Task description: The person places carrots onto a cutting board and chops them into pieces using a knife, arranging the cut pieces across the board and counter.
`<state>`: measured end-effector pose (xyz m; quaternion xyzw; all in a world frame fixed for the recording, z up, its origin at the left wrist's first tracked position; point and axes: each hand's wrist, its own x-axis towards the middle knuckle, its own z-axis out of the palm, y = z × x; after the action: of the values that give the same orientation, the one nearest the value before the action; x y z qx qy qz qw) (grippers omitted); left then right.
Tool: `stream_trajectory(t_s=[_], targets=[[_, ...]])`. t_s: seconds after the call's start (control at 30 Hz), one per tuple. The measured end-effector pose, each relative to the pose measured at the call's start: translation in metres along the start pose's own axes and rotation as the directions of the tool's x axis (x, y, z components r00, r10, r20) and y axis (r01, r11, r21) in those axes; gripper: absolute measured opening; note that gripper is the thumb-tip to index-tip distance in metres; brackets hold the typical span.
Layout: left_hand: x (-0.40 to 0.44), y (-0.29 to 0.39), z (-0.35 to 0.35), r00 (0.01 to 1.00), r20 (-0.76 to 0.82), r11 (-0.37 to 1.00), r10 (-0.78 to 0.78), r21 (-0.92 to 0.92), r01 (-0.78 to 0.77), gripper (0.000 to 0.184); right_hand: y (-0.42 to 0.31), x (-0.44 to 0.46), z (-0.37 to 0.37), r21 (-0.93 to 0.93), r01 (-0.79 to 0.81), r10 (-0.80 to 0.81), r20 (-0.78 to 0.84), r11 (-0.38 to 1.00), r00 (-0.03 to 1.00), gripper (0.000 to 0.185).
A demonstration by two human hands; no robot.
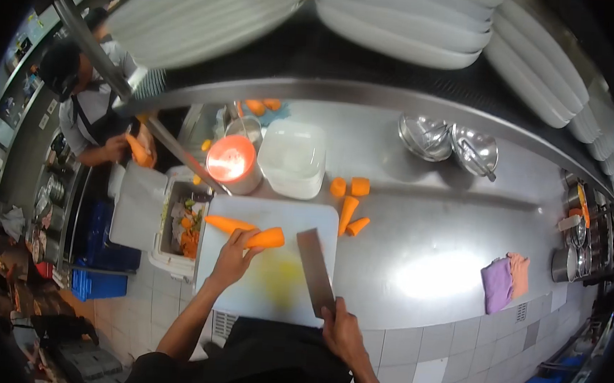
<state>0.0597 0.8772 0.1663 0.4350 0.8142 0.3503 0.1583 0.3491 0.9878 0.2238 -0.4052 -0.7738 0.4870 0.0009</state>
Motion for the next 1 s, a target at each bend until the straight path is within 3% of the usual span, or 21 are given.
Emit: stream_trajectory(t_s=[0.07, 0.17, 0.37, 0.57, 1.0], targets=[[-0.039, -0.005, 0.016, 0.982, -0.154, 0.993, 0.111, 0.054, -0.104, 0.039, -0.014, -0.007, -0.005, 0.063, -0.024, 0.029, -0.071, 0.998, 0.997, 0.025], [-0.072, -0.04, 0.051, 0.982, -0.158, 0.982, 0.107, 0.173, -0.079, 0.043, -0.028, -0.009, 0.009, 0.017, -0.034, 0.035, -0.077, 0.999, 0.996, 0.026], [-0.076, -0.057, 0.048, 0.975, -0.171, 0.989, 0.145, 0.045, -0.139, 0.046, -0.035, -0.028, 0.069, -0.152, 0.13, -0.142, -0.069, 0.98, 0.987, 0.023], [-0.086, -0.075, 0.038, 0.968, -0.193, 0.98, 0.162, -0.08, -0.181, 0.044, -0.039, -0.039, 0.115, -0.339, 0.085, -0.101, -0.029, 0.937, 0.994, 0.024], [-0.059, -0.073, 0.054, 0.933, -0.211, 0.95, 0.292, -0.05, -0.309, 0.023, -0.048, -0.04, 0.139, -0.421, 0.06, -0.088, -0.047, 0.905, 0.995, 0.039]])
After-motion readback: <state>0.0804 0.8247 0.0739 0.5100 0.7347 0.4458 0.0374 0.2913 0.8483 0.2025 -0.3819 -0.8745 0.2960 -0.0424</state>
